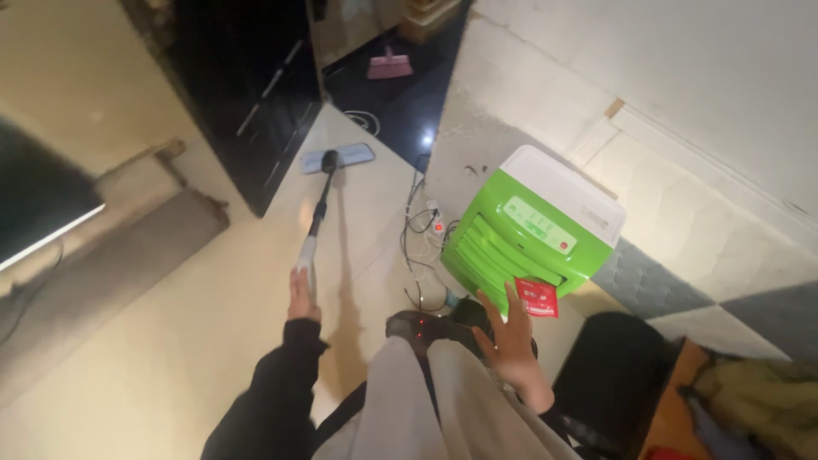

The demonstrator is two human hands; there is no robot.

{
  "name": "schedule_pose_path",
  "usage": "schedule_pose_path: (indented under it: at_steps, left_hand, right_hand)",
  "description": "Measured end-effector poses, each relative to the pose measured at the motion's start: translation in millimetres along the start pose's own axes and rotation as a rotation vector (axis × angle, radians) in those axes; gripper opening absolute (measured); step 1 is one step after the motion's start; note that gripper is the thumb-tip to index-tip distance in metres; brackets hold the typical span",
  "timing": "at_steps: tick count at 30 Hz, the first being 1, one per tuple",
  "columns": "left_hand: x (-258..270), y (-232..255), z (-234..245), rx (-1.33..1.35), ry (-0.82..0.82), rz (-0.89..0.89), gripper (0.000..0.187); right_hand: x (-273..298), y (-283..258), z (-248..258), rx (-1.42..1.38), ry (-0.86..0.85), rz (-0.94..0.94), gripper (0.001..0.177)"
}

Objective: The person mops the floor in several different rooms and areas using a spray mop, moving around objects like a fan, a suitcase, and various pieces of furniture.

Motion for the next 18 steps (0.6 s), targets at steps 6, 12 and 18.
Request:
schedule_pose_path:
  at_steps: [6, 12, 18]
  left_hand:
    - [166, -46, 84, -0.104, 0.091, 0.154, 0.089]
    - [337, 23, 175, -0.182, 0.174, 0.283, 0.087]
    - [490, 123, 248, -0.265, 0.108, 0.593, 0.097]
  right_hand:
    - [1, -20, -3, -0.079, -0.078, 0.202, 0.068]
    - [31, -50, -27, -0.197, -0.132, 0.45, 0.068]
    - [101, -100, -53, -0.344, -0.304, 0.581, 0.071]
Point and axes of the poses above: each hand's wrist, its own x-axis away from the middle knuckle, its own z-axis out of the back of the hand, y = z × x, the point moved 10 cm from there along -x, towards the middle knuckle, and after that the axes turned 6 degrees about z, right-handed, at the moved point
